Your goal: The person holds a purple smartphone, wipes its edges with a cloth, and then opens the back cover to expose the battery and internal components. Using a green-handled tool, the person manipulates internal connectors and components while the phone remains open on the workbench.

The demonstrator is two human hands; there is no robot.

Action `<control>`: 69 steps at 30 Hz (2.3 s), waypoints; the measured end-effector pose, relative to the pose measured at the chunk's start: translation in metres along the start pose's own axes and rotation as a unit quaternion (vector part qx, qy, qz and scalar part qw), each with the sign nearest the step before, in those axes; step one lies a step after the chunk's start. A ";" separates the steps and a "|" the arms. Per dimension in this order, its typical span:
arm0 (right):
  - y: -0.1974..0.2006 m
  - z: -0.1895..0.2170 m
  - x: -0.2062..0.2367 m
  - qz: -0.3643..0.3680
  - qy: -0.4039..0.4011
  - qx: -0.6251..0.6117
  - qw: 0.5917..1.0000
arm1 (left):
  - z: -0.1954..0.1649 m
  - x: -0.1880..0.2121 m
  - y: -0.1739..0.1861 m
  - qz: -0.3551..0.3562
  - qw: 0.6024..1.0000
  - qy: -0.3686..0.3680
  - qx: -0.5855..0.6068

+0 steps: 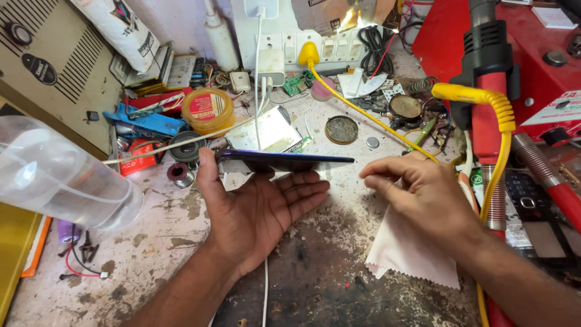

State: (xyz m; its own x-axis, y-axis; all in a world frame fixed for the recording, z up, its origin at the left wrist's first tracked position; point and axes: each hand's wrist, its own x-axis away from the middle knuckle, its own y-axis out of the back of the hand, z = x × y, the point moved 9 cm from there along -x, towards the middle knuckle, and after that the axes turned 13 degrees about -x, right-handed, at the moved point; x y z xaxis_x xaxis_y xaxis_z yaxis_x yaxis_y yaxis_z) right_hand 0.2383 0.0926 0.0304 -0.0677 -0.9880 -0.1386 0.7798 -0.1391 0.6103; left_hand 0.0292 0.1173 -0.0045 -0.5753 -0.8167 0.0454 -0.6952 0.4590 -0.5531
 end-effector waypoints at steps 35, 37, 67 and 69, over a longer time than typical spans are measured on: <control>-0.010 0.076 0.040 -0.082 0.379 0.177 0.905 | 0.016 -0.005 -0.007 -0.035 0.988 0.045 -0.141; -0.013 0.074 0.038 -0.072 0.375 0.186 0.905 | 0.018 -0.005 -0.007 -0.035 0.988 0.050 -0.144; -0.008 0.079 0.042 -0.022 0.405 0.170 0.898 | 0.015 -0.008 -0.005 -0.037 0.990 0.048 -0.124; -0.009 0.074 0.040 -0.022 0.390 0.183 0.902 | 0.017 -0.007 -0.005 -0.037 0.990 0.049 -0.123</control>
State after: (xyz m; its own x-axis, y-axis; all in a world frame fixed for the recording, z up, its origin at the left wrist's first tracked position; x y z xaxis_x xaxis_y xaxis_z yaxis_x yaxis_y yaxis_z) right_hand 0.1823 0.0491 0.0766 0.4765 -0.6539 -0.5877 0.5192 -0.3302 0.7883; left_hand 0.0441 0.1147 -0.0156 -0.5499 -0.8188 0.1648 -0.8140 0.4811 -0.3256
